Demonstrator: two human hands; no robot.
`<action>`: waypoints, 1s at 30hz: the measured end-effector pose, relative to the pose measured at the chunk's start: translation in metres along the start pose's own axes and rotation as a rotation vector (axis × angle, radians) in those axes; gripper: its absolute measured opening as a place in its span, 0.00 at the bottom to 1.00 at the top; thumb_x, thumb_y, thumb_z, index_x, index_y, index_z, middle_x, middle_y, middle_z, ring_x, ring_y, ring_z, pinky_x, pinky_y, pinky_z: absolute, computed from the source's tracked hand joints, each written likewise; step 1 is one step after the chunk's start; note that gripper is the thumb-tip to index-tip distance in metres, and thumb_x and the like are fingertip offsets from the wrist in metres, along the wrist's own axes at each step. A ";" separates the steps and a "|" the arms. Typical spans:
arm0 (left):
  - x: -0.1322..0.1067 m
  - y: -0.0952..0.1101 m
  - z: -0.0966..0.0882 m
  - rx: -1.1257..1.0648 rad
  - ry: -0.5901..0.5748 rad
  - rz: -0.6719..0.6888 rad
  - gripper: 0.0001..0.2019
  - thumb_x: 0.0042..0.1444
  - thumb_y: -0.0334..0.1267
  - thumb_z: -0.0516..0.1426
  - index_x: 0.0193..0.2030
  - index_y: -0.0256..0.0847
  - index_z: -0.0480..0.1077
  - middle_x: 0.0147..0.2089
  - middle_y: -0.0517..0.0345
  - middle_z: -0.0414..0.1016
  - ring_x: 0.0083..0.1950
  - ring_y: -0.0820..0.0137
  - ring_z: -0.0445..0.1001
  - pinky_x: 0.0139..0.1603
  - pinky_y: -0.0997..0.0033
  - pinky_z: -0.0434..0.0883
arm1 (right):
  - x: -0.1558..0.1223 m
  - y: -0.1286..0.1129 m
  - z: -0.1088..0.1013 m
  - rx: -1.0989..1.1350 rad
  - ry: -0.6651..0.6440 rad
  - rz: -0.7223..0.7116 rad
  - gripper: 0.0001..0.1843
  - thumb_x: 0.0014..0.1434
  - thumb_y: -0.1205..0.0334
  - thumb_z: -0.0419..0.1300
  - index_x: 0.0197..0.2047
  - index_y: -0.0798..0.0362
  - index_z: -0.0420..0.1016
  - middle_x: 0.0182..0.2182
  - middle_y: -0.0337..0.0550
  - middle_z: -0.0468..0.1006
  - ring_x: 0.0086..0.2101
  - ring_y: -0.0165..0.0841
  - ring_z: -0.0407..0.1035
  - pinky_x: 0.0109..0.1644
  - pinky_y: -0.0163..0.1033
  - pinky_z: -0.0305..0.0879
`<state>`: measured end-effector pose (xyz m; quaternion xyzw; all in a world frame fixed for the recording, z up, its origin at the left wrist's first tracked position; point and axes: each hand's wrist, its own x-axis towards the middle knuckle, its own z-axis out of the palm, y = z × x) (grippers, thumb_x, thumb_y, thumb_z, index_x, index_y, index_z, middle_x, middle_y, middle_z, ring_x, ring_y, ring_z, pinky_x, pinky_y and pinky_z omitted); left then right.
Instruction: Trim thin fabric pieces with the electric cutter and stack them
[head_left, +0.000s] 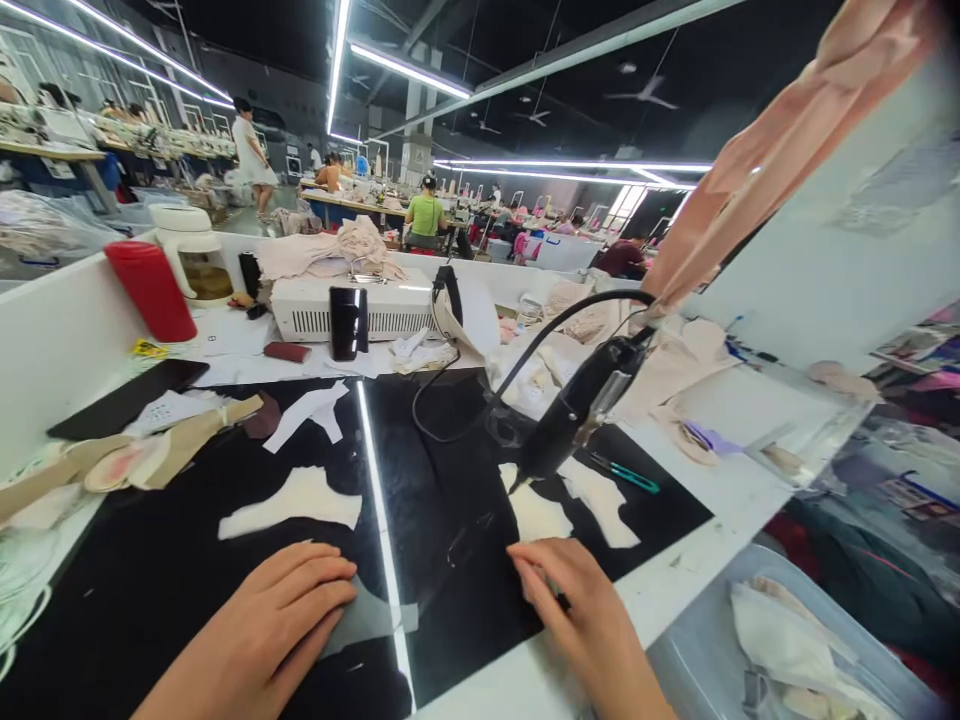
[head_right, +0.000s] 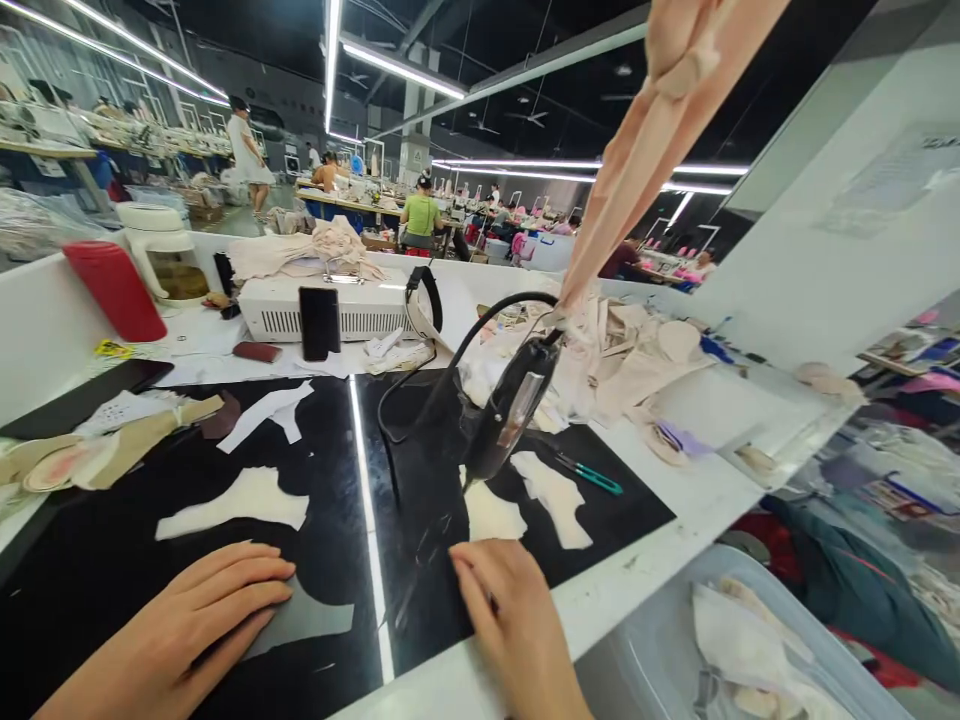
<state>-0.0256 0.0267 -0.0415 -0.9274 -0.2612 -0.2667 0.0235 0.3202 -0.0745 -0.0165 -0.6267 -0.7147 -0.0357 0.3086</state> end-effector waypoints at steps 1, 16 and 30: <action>-0.004 -0.002 0.004 0.016 0.000 0.005 0.13 0.70 0.47 0.57 0.57 0.56 0.77 0.58 0.68 0.80 0.59 0.65 0.79 0.60 0.66 0.79 | -0.001 0.016 -0.006 -0.055 0.032 0.055 0.13 0.74 0.56 0.53 0.46 0.48 0.78 0.38 0.45 0.83 0.39 0.38 0.78 0.43 0.42 0.76; -0.039 -0.026 0.034 0.098 -0.088 0.018 0.20 0.70 0.47 0.57 0.67 0.62 0.69 0.67 0.72 0.73 0.66 0.65 0.75 0.63 0.64 0.78 | 0.032 0.153 -0.006 -0.539 0.018 0.349 0.16 0.69 0.55 0.63 0.57 0.53 0.74 0.54 0.48 0.77 0.49 0.39 0.76 0.53 0.51 0.76; -0.035 -0.022 0.033 0.004 -0.054 -0.041 0.18 0.69 0.45 0.59 0.64 0.60 0.72 0.65 0.70 0.75 0.65 0.66 0.76 0.63 0.68 0.77 | 0.033 0.135 -0.002 -0.639 -0.167 0.425 0.17 0.70 0.54 0.62 0.57 0.53 0.74 0.53 0.48 0.78 0.47 0.38 0.76 0.50 0.50 0.77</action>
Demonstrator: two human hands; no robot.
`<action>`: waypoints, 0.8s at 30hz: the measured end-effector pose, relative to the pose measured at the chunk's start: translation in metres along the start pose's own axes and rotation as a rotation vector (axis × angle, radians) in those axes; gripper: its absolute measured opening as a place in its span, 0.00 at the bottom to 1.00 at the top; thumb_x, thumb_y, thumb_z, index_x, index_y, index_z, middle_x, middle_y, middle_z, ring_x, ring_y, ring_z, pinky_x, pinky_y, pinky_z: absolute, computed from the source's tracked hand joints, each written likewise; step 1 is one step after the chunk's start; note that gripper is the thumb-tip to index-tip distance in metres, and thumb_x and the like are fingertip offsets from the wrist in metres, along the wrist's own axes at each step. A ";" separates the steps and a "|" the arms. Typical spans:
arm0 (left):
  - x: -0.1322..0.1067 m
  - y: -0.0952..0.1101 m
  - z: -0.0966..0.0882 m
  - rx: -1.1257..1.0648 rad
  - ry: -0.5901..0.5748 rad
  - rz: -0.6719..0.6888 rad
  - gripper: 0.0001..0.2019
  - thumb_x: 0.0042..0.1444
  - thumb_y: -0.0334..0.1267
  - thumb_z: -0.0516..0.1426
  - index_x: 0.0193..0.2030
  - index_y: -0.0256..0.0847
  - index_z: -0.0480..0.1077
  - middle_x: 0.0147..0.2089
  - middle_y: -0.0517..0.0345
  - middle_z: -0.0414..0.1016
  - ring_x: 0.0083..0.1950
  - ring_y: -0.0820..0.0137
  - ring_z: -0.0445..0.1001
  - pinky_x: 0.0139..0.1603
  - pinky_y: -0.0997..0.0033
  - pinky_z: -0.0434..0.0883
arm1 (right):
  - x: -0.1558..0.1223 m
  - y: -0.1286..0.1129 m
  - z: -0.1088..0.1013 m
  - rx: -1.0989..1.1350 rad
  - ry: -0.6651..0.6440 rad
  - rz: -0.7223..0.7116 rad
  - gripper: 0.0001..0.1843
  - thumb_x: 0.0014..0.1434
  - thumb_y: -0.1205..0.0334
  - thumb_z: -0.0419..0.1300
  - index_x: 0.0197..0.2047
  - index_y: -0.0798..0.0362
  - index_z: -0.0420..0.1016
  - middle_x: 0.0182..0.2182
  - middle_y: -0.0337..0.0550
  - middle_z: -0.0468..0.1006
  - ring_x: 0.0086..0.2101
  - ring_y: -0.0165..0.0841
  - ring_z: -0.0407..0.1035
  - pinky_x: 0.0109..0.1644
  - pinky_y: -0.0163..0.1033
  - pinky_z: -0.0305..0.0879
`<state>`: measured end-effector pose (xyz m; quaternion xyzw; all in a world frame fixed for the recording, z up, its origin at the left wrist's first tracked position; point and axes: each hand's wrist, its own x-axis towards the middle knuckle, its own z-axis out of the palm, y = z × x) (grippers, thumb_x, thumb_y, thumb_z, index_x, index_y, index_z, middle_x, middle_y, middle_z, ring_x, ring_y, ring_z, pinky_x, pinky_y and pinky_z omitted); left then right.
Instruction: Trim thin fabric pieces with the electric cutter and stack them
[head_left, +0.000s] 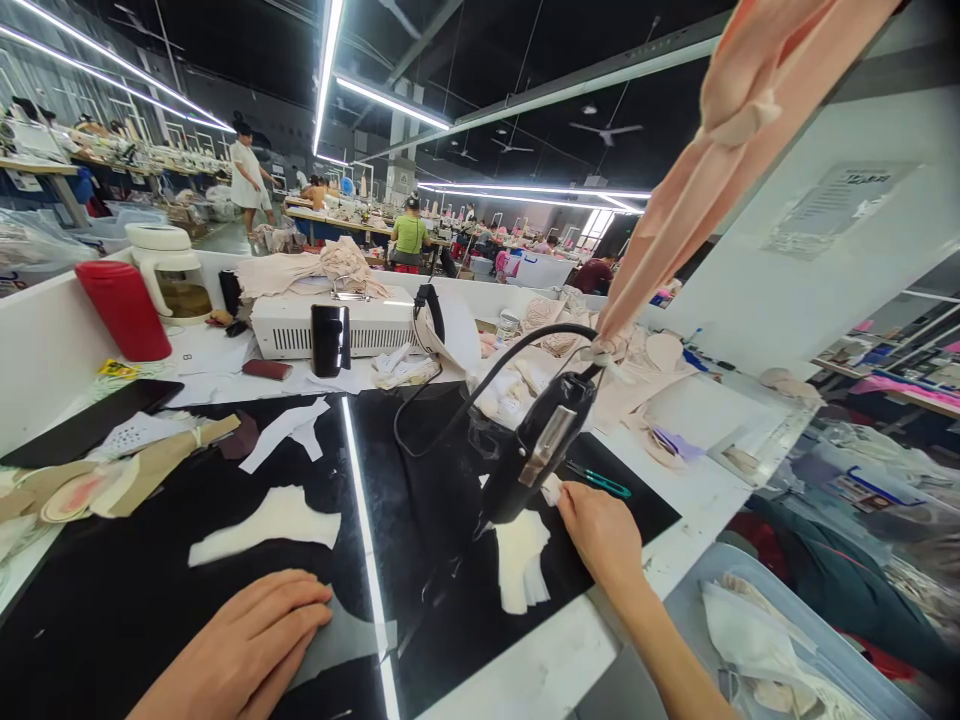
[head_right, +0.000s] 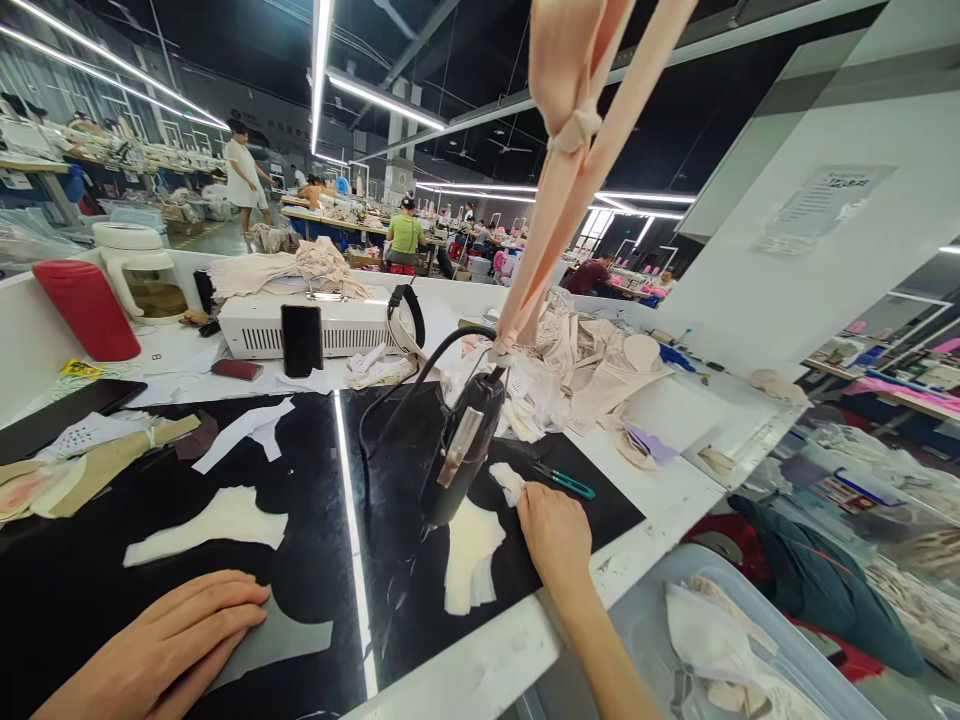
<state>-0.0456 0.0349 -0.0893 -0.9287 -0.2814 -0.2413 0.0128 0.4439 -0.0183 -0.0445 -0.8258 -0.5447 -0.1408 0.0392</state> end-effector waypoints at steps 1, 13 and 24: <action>0.000 0.001 -0.001 -0.006 0.003 -0.004 0.18 0.69 0.45 0.59 0.64 0.60 0.73 0.65 0.70 0.75 0.64 0.67 0.76 0.63 0.69 0.77 | 0.000 0.000 0.000 0.009 -0.001 0.012 0.17 0.70 0.54 0.63 0.57 0.53 0.74 0.53 0.48 0.78 0.47 0.38 0.76 0.50 0.50 0.77; 0.004 0.004 -0.005 -0.037 0.028 -0.010 0.16 0.69 0.46 0.59 0.62 0.58 0.75 0.63 0.66 0.77 0.62 0.64 0.78 0.62 0.68 0.78 | 0.001 0.016 0.001 0.377 0.096 0.192 0.16 0.70 0.54 0.62 0.56 0.52 0.75 0.53 0.48 0.78 0.47 0.39 0.76 0.51 0.50 0.76; 0.002 -0.001 -0.003 -0.025 0.008 -0.010 0.17 0.69 0.45 0.59 0.62 0.59 0.74 0.64 0.68 0.76 0.63 0.65 0.77 0.63 0.68 0.77 | -0.003 0.042 0.011 0.745 0.021 0.380 0.18 0.69 0.52 0.63 0.57 0.53 0.74 0.53 0.47 0.78 0.47 0.39 0.76 0.50 0.50 0.77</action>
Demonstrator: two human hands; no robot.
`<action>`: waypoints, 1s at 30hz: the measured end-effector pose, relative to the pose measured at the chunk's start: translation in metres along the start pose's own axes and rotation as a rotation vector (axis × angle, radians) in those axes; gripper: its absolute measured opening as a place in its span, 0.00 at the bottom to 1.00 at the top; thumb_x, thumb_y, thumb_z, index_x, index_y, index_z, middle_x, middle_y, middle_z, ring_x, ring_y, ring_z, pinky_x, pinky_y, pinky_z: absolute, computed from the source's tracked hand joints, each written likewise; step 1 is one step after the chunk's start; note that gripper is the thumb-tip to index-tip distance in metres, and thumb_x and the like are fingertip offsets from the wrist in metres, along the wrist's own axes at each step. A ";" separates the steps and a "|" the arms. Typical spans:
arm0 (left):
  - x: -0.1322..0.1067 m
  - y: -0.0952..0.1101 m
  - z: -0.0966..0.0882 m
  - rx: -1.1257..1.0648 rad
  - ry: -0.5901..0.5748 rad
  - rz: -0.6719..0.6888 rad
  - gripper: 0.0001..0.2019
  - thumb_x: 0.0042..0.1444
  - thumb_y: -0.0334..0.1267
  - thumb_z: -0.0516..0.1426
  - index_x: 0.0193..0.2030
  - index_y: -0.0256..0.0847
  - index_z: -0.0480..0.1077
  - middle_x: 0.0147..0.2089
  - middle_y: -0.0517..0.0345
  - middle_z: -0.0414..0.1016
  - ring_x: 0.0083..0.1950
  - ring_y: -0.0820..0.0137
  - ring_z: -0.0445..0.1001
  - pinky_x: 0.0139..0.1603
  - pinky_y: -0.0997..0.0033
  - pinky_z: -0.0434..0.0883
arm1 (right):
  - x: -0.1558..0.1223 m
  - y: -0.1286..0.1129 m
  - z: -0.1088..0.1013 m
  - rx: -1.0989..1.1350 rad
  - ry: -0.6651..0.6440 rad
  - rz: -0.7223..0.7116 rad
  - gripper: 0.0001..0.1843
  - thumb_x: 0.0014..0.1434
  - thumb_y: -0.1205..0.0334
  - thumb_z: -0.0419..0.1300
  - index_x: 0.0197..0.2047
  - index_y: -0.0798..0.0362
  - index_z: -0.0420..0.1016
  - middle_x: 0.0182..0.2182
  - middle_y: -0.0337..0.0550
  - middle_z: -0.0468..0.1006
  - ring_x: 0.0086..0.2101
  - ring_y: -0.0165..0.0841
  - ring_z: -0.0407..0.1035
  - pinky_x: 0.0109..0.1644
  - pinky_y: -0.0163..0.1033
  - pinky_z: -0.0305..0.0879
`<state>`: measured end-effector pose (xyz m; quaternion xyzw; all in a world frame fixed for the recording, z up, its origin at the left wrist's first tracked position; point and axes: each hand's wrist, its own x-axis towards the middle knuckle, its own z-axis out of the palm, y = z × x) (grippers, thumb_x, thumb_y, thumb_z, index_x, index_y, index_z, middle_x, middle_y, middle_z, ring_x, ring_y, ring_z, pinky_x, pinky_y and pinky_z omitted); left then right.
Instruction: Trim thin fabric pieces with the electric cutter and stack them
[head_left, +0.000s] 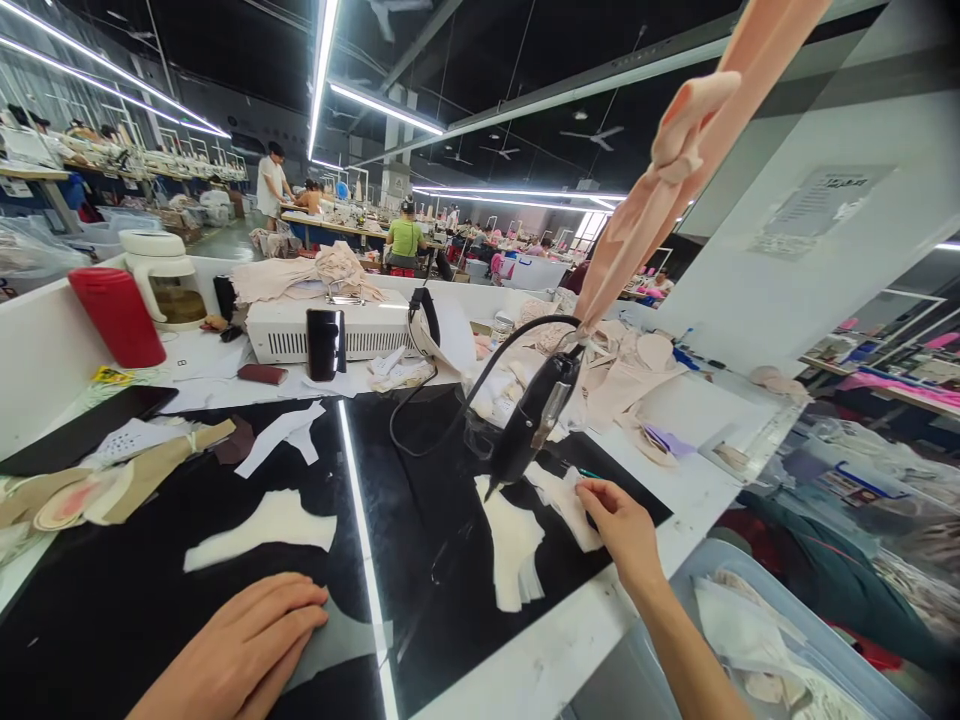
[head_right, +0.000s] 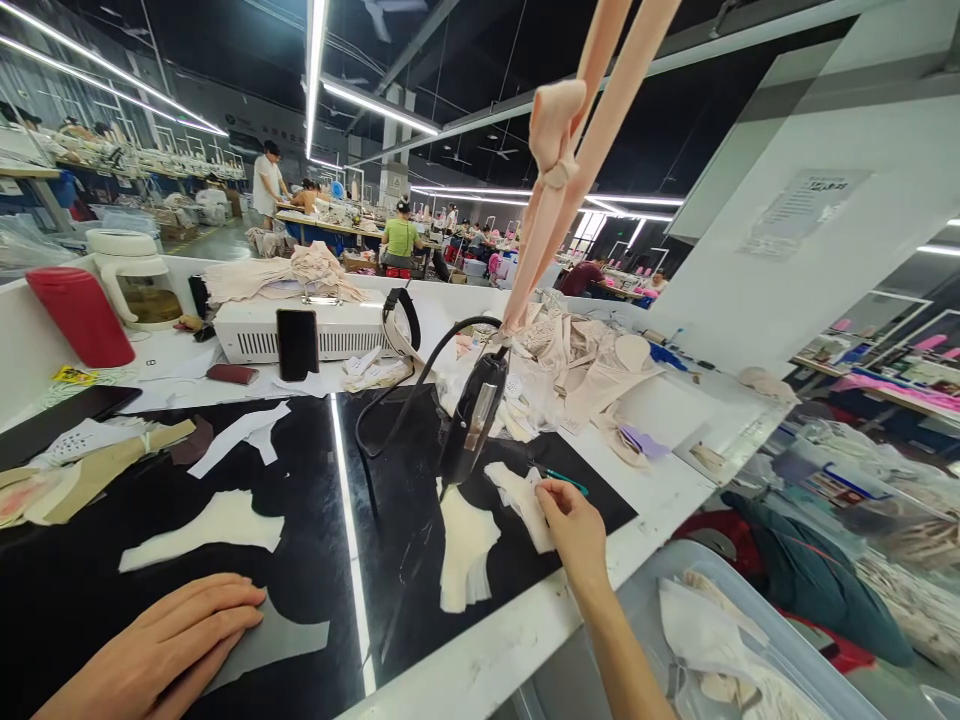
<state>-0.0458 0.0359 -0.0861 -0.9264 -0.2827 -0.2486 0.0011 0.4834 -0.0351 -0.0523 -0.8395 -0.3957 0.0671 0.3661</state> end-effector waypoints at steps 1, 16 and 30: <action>0.000 0.000 0.000 -0.004 0.004 -0.004 0.16 0.69 0.46 0.59 0.62 0.59 0.74 0.64 0.68 0.76 0.63 0.65 0.77 0.63 0.69 0.77 | 0.000 0.000 0.001 0.015 -0.008 -0.003 0.18 0.69 0.52 0.63 0.57 0.53 0.74 0.53 0.47 0.78 0.47 0.40 0.76 0.50 0.50 0.77; -0.001 -0.001 0.002 -0.033 0.006 -0.011 0.17 0.69 0.45 0.59 0.63 0.59 0.74 0.64 0.67 0.76 0.63 0.64 0.78 0.62 0.68 0.78 | 0.007 -0.006 0.011 0.132 -0.050 -0.028 0.17 0.69 0.52 0.63 0.56 0.52 0.75 0.54 0.46 0.77 0.49 0.41 0.76 0.52 0.50 0.76; 0.000 0.001 0.002 -0.027 0.016 -0.024 0.17 0.69 0.46 0.59 0.62 0.58 0.75 0.64 0.65 0.77 0.62 0.64 0.78 0.63 0.69 0.77 | 0.004 -0.016 0.000 0.573 0.269 0.165 0.20 0.70 0.52 0.62 0.60 0.53 0.72 0.54 0.48 0.77 0.47 0.39 0.76 0.49 0.50 0.77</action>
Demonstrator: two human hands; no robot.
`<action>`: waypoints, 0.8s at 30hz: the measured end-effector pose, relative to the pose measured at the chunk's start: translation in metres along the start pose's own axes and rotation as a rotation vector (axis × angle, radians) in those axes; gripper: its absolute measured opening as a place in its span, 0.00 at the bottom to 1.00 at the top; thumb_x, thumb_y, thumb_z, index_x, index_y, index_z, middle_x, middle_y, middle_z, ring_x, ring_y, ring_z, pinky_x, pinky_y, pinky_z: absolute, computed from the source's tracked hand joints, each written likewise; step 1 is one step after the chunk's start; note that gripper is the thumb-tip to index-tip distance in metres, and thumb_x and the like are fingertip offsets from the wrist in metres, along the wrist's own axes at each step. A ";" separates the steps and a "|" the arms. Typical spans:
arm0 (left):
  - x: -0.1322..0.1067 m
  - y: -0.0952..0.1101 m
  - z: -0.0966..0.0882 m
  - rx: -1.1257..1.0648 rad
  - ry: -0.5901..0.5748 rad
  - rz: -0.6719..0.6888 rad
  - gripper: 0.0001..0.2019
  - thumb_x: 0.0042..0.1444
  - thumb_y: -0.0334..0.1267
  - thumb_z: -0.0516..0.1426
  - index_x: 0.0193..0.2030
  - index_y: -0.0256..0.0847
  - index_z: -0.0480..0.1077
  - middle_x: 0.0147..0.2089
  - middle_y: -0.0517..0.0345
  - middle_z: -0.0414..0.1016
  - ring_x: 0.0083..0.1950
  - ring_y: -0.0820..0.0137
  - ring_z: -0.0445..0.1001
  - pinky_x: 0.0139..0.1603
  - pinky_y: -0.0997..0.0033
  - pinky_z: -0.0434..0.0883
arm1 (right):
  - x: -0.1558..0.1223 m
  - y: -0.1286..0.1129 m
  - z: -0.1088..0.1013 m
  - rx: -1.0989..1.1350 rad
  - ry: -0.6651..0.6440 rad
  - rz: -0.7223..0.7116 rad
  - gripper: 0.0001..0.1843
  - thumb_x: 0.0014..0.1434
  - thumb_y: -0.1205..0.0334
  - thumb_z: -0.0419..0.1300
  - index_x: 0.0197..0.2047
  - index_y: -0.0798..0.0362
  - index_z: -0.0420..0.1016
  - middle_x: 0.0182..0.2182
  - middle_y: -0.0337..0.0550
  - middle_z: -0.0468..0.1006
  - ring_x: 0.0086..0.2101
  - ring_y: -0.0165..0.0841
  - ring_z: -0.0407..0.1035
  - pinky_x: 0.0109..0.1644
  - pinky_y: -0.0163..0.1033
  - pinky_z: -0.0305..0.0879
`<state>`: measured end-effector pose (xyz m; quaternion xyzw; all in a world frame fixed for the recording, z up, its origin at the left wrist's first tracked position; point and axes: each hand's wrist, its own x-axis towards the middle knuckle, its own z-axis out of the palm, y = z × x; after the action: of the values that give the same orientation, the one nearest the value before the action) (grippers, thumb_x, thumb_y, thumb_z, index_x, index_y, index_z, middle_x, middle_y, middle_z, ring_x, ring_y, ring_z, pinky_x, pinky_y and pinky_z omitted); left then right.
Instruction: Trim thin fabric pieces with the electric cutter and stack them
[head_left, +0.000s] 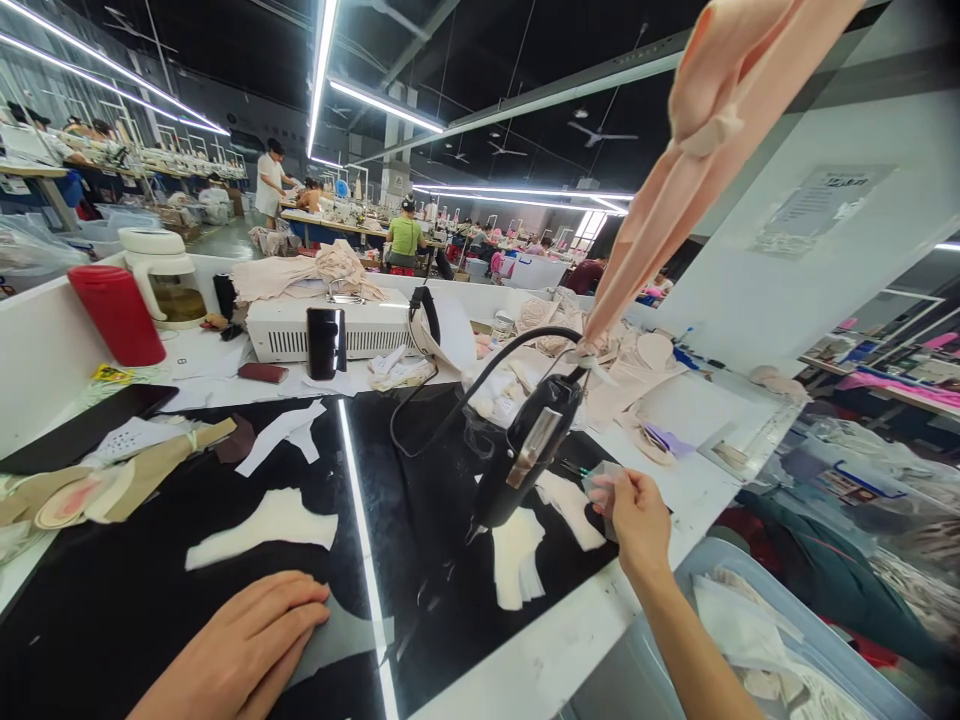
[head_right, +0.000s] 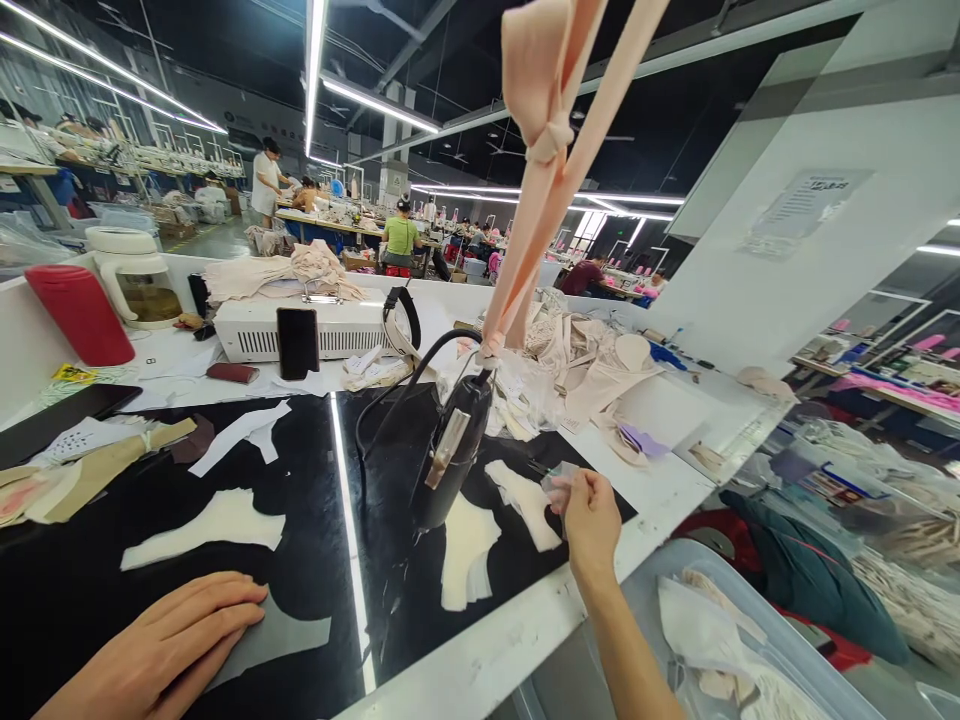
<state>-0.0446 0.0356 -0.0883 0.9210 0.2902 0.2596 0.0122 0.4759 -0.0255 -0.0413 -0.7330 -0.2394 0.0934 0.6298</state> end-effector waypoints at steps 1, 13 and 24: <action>0.000 0.000 0.000 0.001 0.002 -0.002 0.17 0.69 0.46 0.59 0.62 0.58 0.75 0.64 0.65 0.77 0.62 0.64 0.78 0.63 0.69 0.77 | -0.001 -0.001 0.000 0.014 0.009 0.015 0.20 0.70 0.52 0.62 0.60 0.53 0.72 0.54 0.48 0.77 0.47 0.39 0.76 0.49 0.50 0.77; 0.008 0.010 -0.009 -0.035 0.018 -0.029 0.14 0.70 0.46 0.58 0.60 0.57 0.76 0.62 0.66 0.78 0.61 0.65 0.79 0.61 0.69 0.79 | -0.041 -0.045 -0.002 0.107 -0.085 0.039 0.19 0.71 0.49 0.60 0.56 0.54 0.73 0.45 0.44 0.78 0.36 0.32 0.75 0.38 0.41 0.76; 0.044 0.053 -0.063 -0.502 -0.109 -0.204 0.10 0.64 0.40 0.64 0.52 0.52 0.78 0.53 0.59 0.81 0.53 0.66 0.80 0.57 0.74 0.76 | -0.220 -0.097 0.065 0.010 -0.766 -0.094 0.25 0.59 0.33 0.61 0.28 0.47 0.74 0.19 0.31 0.50 0.21 0.29 0.47 0.25 0.37 0.47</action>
<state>-0.0165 0.0073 -0.0041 0.8677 0.3071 0.2707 0.2818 0.2337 -0.0630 0.0038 -0.6301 -0.4901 0.3328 0.5020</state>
